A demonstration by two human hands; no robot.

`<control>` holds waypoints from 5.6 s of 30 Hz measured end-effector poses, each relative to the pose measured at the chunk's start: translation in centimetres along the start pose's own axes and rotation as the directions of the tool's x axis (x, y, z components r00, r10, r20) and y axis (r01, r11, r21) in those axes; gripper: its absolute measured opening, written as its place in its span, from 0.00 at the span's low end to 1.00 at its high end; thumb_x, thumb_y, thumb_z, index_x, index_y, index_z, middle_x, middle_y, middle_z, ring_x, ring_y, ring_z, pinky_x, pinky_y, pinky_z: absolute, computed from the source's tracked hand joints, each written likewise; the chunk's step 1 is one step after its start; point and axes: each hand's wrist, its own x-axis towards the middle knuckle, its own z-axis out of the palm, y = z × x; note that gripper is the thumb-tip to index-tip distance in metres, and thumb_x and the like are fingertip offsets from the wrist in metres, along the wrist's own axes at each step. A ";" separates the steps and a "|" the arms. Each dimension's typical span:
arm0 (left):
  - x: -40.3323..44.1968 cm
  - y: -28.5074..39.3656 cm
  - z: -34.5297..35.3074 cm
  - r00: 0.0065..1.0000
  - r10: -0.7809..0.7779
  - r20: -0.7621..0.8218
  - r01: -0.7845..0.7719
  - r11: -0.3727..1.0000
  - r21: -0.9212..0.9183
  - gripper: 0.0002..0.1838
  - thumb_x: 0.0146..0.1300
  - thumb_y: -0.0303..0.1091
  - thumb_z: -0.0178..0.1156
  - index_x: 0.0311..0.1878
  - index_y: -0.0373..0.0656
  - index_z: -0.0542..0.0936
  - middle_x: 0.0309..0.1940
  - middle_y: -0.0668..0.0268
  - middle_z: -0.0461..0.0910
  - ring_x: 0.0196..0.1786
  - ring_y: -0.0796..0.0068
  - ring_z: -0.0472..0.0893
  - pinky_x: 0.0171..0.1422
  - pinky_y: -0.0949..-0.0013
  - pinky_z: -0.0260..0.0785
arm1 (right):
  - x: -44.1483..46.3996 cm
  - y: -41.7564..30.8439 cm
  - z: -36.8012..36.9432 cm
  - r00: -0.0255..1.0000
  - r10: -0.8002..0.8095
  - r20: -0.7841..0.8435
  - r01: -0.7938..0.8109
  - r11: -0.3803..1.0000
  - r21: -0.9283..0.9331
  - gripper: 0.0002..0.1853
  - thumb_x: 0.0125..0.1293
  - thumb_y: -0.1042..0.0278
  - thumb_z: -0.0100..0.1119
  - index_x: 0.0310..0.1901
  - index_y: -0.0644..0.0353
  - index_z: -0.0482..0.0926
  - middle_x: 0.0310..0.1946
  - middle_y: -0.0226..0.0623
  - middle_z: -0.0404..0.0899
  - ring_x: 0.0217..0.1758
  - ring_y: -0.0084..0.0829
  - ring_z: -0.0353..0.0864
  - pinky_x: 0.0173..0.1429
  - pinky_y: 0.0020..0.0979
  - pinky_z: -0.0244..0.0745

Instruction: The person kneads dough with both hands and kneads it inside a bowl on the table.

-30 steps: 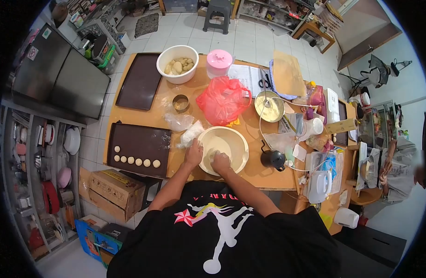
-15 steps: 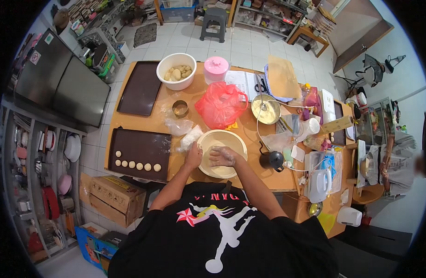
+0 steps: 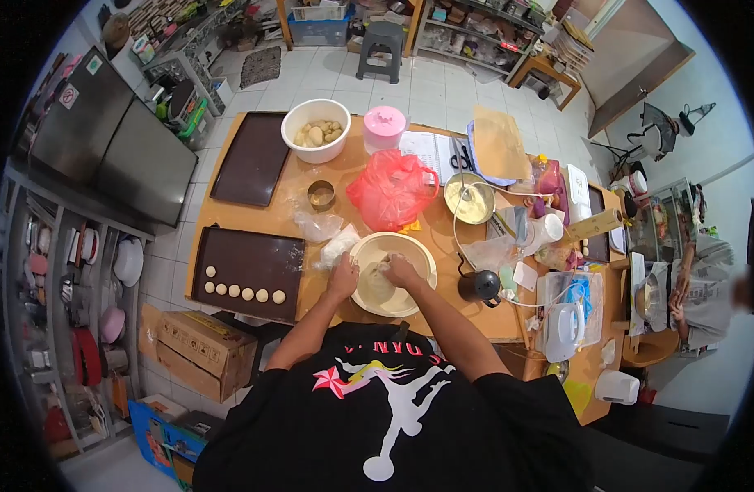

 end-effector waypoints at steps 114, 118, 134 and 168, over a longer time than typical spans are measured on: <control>0.0 0.7 -0.2 1.000 0.006 0.012 -0.007 0.998 0.070 0.15 0.65 0.35 0.52 0.52 0.39 0.65 0.39 0.41 0.78 0.45 0.36 0.77 0.48 0.41 0.67 | -9.5 -1.4 0.8 0.920 0.175 -0.350 -0.060 0.947 0.315 0.26 0.61 0.69 0.58 0.61 0.66 0.69 0.51 0.52 0.75 0.48 0.47 0.79 0.53 0.40 0.75; -0.1 0.6 -0.1 1.000 0.023 0.001 -0.023 0.996 0.081 0.15 0.66 0.35 0.52 0.52 0.39 0.65 0.39 0.41 0.78 0.45 0.35 0.76 0.48 0.41 0.67 | -10.2 -4.0 0.6 0.900 -0.165 -0.404 0.188 0.982 0.017 0.25 0.58 0.67 0.61 0.59 0.60 0.72 0.54 0.53 0.72 0.59 0.49 0.72 0.60 0.43 0.71; 0.0 0.8 -0.3 1.000 0.025 0.000 -0.024 0.990 0.142 0.17 0.66 0.38 0.52 0.53 0.40 0.64 0.35 0.39 0.79 0.42 0.35 0.78 0.47 0.41 0.69 | -3.3 -2.5 3.1 0.890 -0.294 -0.348 0.230 0.949 -0.214 0.21 0.58 0.68 0.58 0.55 0.59 0.72 0.47 0.53 0.73 0.48 0.53 0.76 0.49 0.47 0.76; 0.0 1.2 -0.5 1.000 0.013 0.027 -0.017 0.985 0.170 0.16 0.67 0.38 0.51 0.51 0.38 0.65 0.35 0.40 0.80 0.41 0.36 0.79 0.47 0.41 0.69 | -2.3 1.9 0.8 0.906 0.374 -0.198 -0.345 0.924 0.165 0.29 0.59 0.61 0.61 0.58 0.65 0.61 0.46 0.59 0.78 0.52 0.54 0.78 0.57 0.45 0.73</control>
